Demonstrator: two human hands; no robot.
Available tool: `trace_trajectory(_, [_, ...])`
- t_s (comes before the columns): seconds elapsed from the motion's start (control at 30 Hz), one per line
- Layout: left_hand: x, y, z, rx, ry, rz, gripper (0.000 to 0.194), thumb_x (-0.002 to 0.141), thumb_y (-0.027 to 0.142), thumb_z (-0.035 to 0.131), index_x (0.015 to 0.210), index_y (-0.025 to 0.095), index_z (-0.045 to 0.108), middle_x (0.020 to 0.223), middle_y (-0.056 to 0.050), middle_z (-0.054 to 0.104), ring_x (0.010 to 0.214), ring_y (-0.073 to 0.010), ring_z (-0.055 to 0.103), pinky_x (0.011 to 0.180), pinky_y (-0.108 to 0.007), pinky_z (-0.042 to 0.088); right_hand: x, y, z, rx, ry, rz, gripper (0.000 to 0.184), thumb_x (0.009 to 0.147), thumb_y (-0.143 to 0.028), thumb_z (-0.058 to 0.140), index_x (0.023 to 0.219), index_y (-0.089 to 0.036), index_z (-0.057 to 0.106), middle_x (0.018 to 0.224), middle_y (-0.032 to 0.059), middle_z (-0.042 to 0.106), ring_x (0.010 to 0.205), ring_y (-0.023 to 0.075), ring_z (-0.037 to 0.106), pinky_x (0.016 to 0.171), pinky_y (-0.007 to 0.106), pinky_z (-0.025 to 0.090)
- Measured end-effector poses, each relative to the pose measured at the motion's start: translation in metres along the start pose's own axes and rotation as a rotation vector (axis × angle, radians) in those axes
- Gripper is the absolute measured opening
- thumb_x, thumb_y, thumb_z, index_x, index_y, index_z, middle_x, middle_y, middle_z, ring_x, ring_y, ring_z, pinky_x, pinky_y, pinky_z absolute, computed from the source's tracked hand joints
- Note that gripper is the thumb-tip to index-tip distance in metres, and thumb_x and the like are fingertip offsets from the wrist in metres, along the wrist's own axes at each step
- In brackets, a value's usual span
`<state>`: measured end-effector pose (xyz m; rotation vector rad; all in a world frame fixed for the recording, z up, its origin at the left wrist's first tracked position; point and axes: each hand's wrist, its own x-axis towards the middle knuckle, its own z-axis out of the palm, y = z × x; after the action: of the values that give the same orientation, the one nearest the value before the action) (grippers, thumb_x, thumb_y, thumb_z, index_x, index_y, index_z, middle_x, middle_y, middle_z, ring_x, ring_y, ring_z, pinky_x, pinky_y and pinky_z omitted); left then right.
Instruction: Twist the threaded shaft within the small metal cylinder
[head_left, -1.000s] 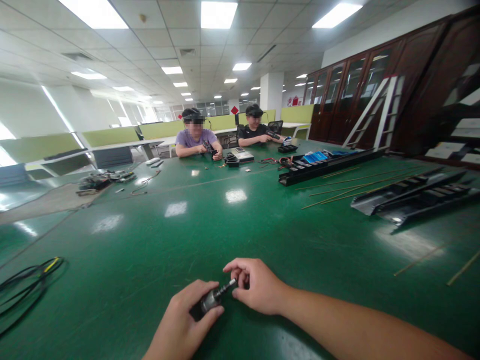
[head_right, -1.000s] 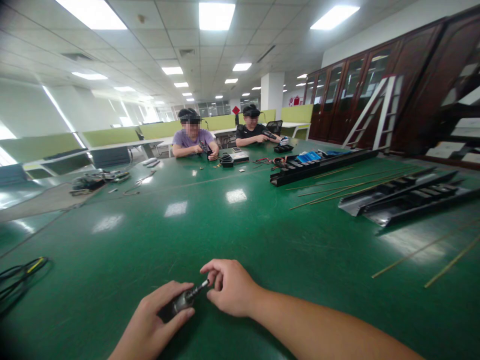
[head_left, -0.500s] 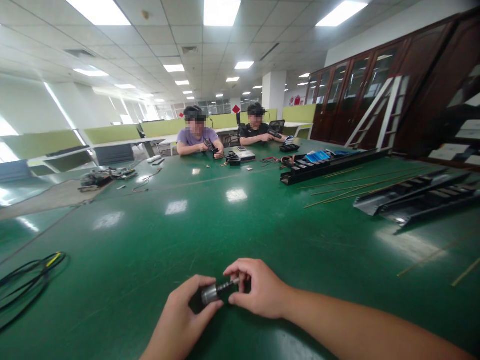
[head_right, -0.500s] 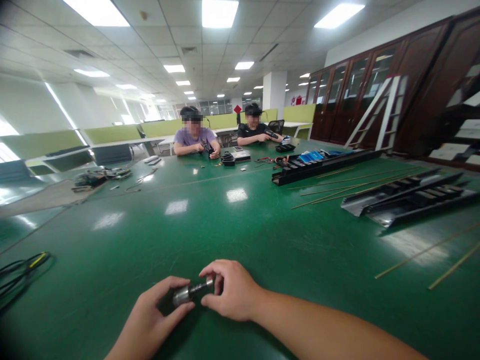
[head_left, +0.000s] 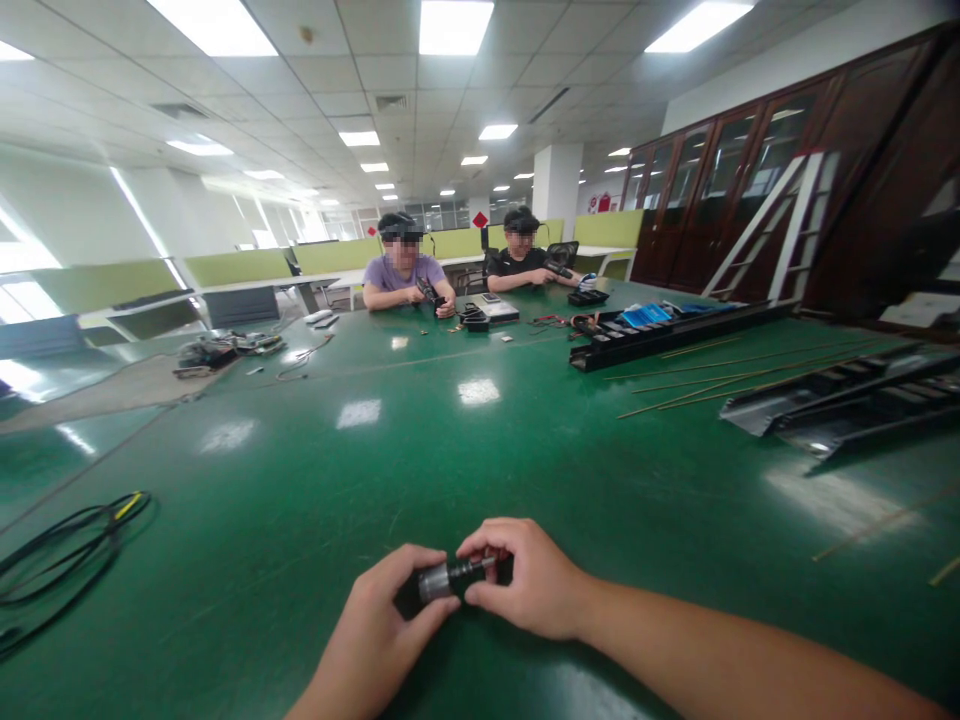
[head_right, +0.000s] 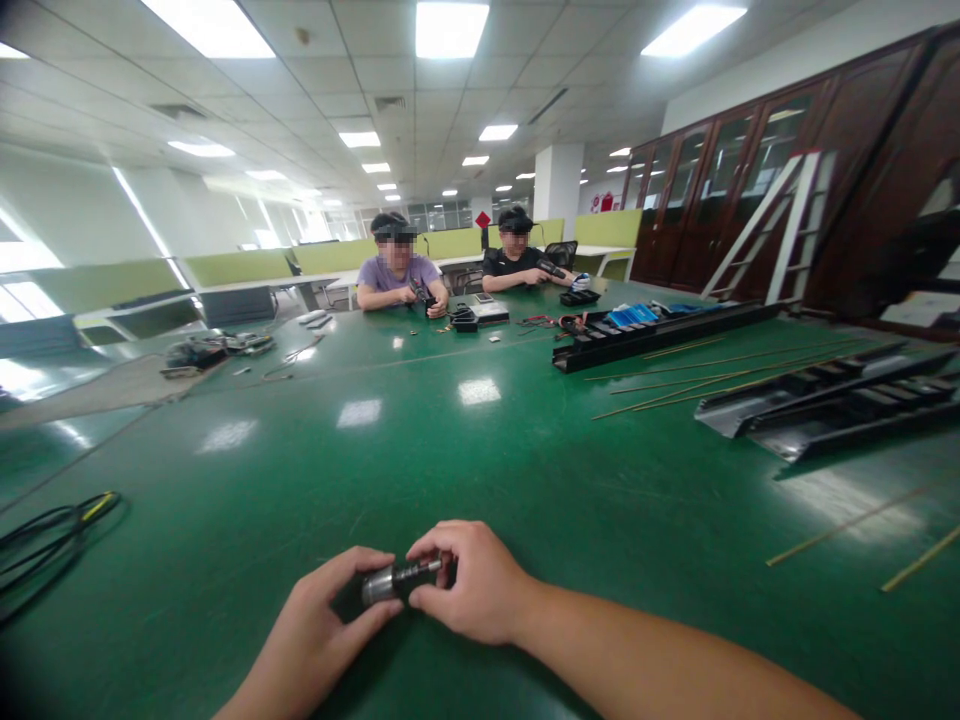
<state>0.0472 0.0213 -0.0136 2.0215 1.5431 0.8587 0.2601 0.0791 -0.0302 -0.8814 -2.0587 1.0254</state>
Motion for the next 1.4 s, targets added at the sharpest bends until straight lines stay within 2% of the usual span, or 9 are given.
trace_trajectory(0.2, [-0.0003, 0.0003, 0.001, -0.008, -0.002, -0.002, 0.021, 0.083, 0.027, 0.073, 0.103, 0.026, 0.07, 0.1, -0.002, 0.073, 0.093, -0.021, 0.068, 0.086, -0.03, 0.052, 0.0001, -0.0018, 0.0001, 0.007, 0.0, 0.002, 0.025, 0.068, -0.02, 0.077, 0.094, -0.019, 0.075, 0.079, 0.0006, 0.067, 0.065, 0.0142, 0.059, 0.063, 0.025, 0.045])
trace_trajectory(0.57, [-0.0013, 0.0009, 0.0051, 0.014, 0.006, -0.019, 0.023, 0.082, 0.027, 0.073, 0.105, 0.026, 0.071, 0.101, -0.002, 0.074, 0.094, -0.0217, 0.069, 0.085, -0.03, 0.054, 0.003, -0.0008, 0.0014, -0.002, 0.023, -0.002, 0.012, 0.071, -0.021, 0.076, 0.082, -0.019, 0.077, 0.072, 0.0005, 0.068, 0.066, 0.0147, 0.06, 0.062, 0.024, 0.042])
trace_trajectory(0.87, [-0.0023, -0.0032, 0.0069, 0.041, 0.019, 0.014, 0.025, 0.084, 0.03, 0.073, 0.109, 0.028, 0.07, 0.105, -0.002, 0.074, 0.097, -0.0214, 0.069, 0.088, -0.032, 0.054, 0.0027, -0.004, -0.0005, -0.001, 0.02, 0.006, 0.013, 0.069, -0.019, 0.077, 0.082, -0.017, 0.077, 0.071, 0.0, 0.069, 0.065, 0.0144, 0.06, 0.061, 0.023, 0.042])
trace_trajectory(1.4, [-0.0042, -0.0077, 0.0085, 0.157, 0.029, 0.042, 0.028, 0.088, 0.037, 0.07, 0.114, 0.029, 0.069, 0.11, -0.004, 0.074, 0.103, -0.0257, 0.069, 0.094, -0.042, 0.055, 0.0028, -0.0045, -0.0004, -0.005, 0.028, 0.027, 0.009, 0.07, -0.021, 0.078, 0.079, -0.019, 0.077, 0.07, -0.0003, 0.069, 0.065, 0.014, 0.06, 0.062, 0.024, 0.042])
